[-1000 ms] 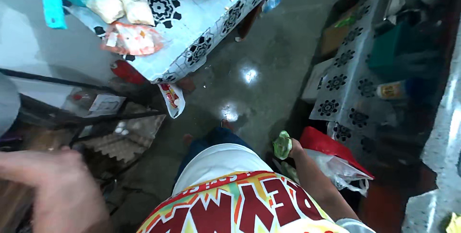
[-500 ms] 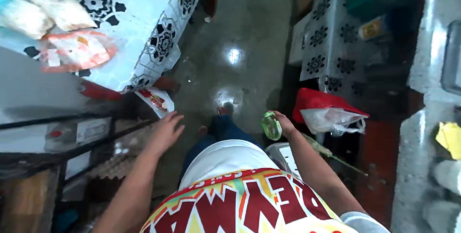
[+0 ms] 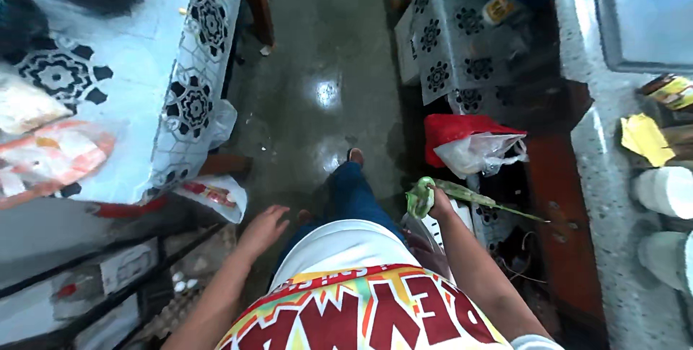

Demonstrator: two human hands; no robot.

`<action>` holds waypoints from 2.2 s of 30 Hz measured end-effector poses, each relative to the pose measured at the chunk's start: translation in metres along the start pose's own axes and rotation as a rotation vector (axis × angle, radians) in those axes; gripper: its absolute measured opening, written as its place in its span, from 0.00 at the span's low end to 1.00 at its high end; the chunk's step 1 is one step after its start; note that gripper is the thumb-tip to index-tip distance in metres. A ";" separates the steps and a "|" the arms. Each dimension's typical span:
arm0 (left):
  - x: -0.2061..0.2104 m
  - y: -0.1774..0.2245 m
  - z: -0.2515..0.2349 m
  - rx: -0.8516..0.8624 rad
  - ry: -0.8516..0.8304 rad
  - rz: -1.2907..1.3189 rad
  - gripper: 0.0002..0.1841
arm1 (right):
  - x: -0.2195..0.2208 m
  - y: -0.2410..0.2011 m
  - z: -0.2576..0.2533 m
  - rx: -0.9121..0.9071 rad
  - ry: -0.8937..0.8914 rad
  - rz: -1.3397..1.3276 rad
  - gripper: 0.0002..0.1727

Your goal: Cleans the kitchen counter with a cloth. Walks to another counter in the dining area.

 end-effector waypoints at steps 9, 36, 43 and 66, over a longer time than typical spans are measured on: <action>-0.102 0.112 -0.068 -0.021 0.084 0.149 0.23 | 0.044 -0.122 -0.089 -0.031 -0.142 0.153 0.23; -0.459 0.005 -0.002 -0.051 1.522 1.763 0.43 | 0.394 -0.507 -0.132 -0.223 -0.848 0.532 0.43; -0.467 -0.052 0.011 -0.327 1.507 1.940 0.18 | 0.404 -0.529 -0.192 -0.194 -0.776 0.554 0.42; -0.335 -0.013 0.032 -0.172 1.834 2.121 0.15 | 0.472 -0.534 -0.173 -0.113 -0.974 0.875 0.33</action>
Point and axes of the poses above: each hand's wrist, its own z-axis away from the middle knuckle, its own x-axis out of the palm, y = z × x, the point moved 9 cm from there along -z, towards the middle knuckle, and after that the axes turned 12 degrees about -y, right-handed, at the moved point
